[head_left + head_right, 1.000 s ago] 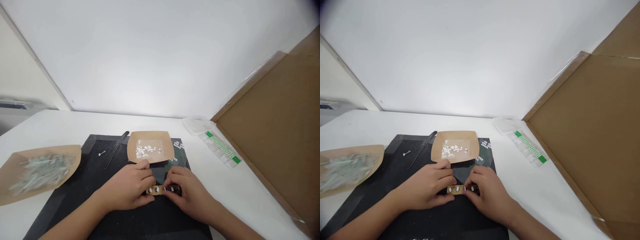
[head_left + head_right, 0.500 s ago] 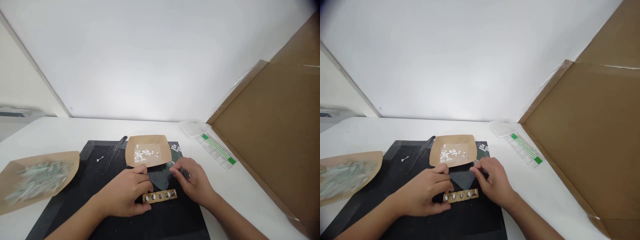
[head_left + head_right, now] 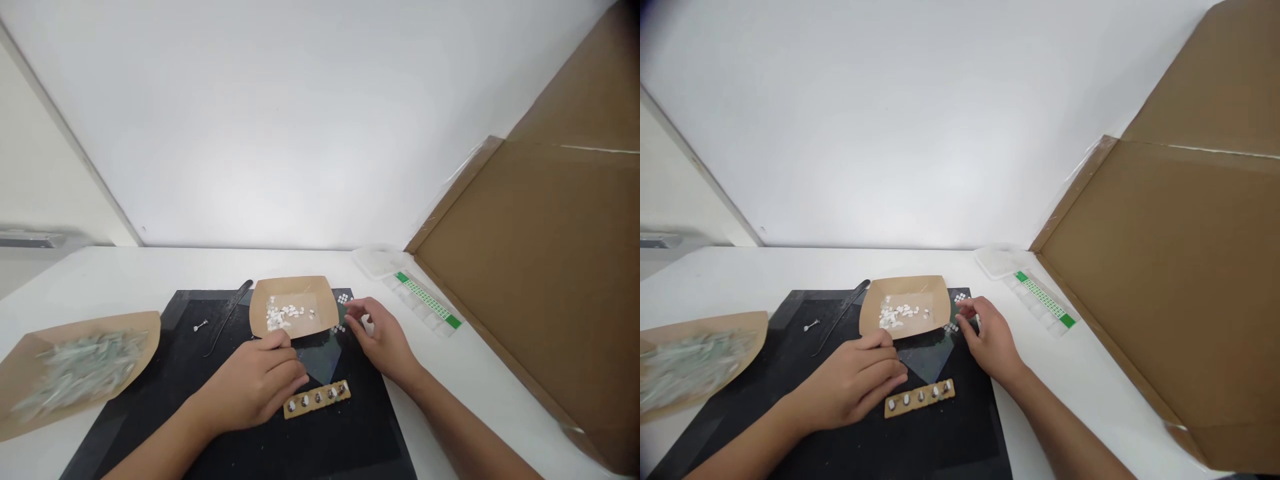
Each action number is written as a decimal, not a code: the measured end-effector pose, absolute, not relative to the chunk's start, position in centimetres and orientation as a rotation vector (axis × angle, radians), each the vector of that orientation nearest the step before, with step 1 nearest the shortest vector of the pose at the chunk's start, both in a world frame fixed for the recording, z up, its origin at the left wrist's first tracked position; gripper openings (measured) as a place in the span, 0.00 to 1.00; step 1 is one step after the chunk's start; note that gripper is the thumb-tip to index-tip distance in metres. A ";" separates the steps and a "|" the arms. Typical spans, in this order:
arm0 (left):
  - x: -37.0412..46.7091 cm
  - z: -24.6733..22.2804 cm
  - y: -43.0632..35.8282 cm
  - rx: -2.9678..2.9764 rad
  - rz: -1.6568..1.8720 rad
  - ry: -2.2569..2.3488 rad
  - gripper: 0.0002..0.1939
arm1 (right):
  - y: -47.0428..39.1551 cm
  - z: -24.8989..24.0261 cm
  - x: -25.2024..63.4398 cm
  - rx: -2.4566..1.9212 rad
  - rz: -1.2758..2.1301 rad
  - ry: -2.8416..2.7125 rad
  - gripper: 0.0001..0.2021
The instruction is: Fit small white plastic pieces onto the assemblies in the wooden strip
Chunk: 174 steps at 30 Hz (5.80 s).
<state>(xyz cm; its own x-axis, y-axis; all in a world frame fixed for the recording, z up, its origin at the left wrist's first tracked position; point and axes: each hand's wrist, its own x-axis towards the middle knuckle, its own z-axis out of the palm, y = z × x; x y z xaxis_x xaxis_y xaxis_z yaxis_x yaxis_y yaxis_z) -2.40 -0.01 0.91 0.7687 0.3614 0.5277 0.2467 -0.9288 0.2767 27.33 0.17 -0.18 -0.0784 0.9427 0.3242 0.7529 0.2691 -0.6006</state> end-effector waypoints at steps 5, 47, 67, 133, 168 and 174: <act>-2.4 0.6 0.2 2.796 1.084 0.522 0.10 | 0.7 0.1 27.8 -1.543 0.366 -1.988 0.09; -2.5 -0.2 0.0 2.705 0.979 0.585 0.20 | -0.1 0.2 25.4 -1.597 -0.068 -2.395 0.05; -2.1 0.8 -0.2 2.752 0.964 0.527 0.13 | -0.4 -0.2 24.9 -1.622 -0.241 -2.374 0.08; 0.3 -1.5 -2.2 2.318 0.791 0.832 0.07 | -4.0 2.7 23.8 -0.811 0.143 -2.595 0.07; 0.4 -1.4 -2.5 2.214 0.747 0.925 0.03 | -3.8 2.2 24.1 -0.841 0.299 -2.664 0.07; 0.3 -1.3 -2.6 2.201 0.664 0.951 0.03 | -3.9 2.5 23.9 -0.823 0.279 -2.672 0.07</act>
<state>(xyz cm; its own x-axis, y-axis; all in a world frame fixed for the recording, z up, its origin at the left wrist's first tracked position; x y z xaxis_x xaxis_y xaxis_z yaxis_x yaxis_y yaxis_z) 0.26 -2.58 -1.31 0.6100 0.7690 0.1913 0.4442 -0.5317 0.7211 23.85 -3.88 2.48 -0.7784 0.5743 0.2534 0.5095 0.8139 -0.2793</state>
